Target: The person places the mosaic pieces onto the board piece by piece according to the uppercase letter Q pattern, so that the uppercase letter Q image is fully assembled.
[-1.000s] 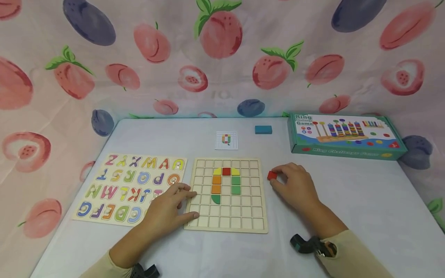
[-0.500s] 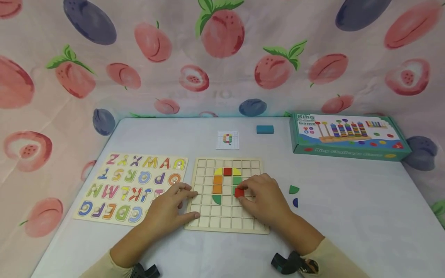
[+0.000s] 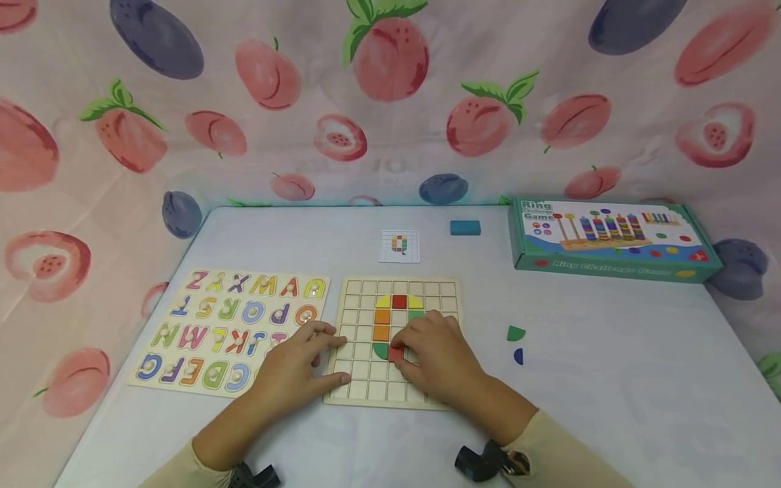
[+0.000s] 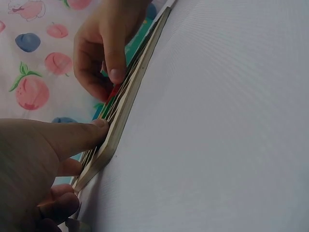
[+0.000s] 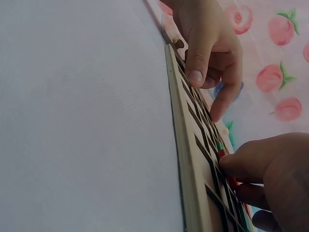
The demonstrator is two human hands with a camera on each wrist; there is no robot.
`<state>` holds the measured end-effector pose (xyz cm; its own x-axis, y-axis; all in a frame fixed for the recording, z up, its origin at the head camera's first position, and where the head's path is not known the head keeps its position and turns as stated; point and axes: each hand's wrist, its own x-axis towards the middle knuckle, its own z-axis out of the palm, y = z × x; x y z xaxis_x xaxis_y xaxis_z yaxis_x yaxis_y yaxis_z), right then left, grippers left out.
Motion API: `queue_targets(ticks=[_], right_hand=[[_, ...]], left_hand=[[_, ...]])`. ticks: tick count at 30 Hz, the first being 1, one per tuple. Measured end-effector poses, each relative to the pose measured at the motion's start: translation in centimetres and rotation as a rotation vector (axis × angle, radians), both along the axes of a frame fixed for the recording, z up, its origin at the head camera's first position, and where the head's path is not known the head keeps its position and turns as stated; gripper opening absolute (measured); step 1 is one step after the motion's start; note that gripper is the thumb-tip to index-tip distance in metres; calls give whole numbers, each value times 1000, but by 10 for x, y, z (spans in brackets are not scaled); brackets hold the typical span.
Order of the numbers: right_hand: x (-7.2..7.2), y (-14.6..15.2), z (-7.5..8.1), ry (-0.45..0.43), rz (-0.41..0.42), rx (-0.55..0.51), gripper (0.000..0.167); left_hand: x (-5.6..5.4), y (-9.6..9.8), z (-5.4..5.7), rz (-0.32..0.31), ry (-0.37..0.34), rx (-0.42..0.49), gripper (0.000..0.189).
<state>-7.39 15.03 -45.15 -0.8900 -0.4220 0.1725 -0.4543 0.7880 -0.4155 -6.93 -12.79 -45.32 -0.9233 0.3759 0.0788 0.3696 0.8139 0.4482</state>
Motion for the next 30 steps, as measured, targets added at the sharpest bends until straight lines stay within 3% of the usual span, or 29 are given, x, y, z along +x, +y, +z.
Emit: queue_targets(ticks=[18,30], right_hand=[[-1,0,-1,22,-12,44,16],[5,15,0,-34,-28,19,30]], left_hand=[[0,1,-1,-9,-4,-1,55],[1,0,0,-1,-4,1,54]])
